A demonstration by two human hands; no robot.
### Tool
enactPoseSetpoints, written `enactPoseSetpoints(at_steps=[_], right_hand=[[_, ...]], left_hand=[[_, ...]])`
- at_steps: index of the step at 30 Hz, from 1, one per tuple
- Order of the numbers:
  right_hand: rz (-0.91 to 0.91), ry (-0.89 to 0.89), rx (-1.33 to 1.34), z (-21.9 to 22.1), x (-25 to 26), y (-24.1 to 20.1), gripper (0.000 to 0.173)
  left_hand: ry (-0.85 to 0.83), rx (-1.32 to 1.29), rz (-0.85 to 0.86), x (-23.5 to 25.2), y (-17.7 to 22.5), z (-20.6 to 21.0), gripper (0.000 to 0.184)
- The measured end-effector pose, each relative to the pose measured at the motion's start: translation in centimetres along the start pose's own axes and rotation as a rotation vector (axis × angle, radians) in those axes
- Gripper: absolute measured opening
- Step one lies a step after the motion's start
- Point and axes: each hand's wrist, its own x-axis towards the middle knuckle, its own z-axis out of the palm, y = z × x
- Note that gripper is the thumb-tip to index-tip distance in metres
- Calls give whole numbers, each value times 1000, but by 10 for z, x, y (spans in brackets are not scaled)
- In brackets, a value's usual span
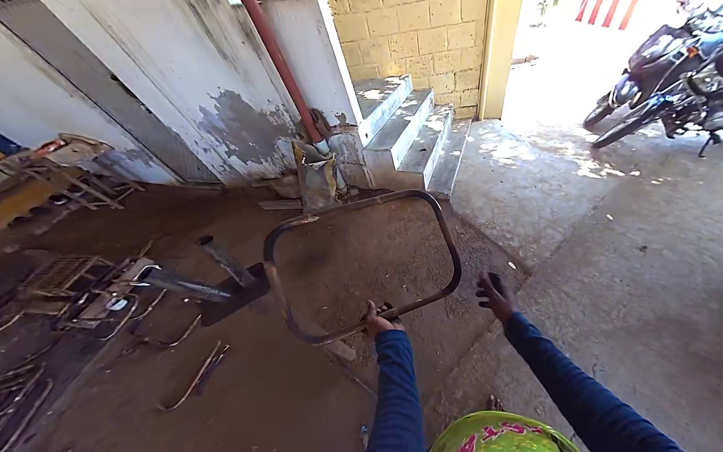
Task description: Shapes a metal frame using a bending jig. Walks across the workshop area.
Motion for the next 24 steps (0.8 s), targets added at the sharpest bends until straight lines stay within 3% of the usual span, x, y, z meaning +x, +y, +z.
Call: enactPoseSetpoints(at_steps=[3,7,11,18,24], right_hand=[[130,56,-28,-45,-29,46,56],[338,160,-93,-108,-75,121,67],[512,252,-109,-149,-114,164,70],[541,274,-125,-166,-125,171,64],[469,103,-235,-140,-101,157,57]], left_hand=[[11,-27,-42,22,-24,-13,16],[55,-59,-71,42,-55,-29,19],[81,-29,-120,43,-80,-42,20],[101,4,-145,42,-98,-54,22],[97,10,-133,37,-77,-53,25]])
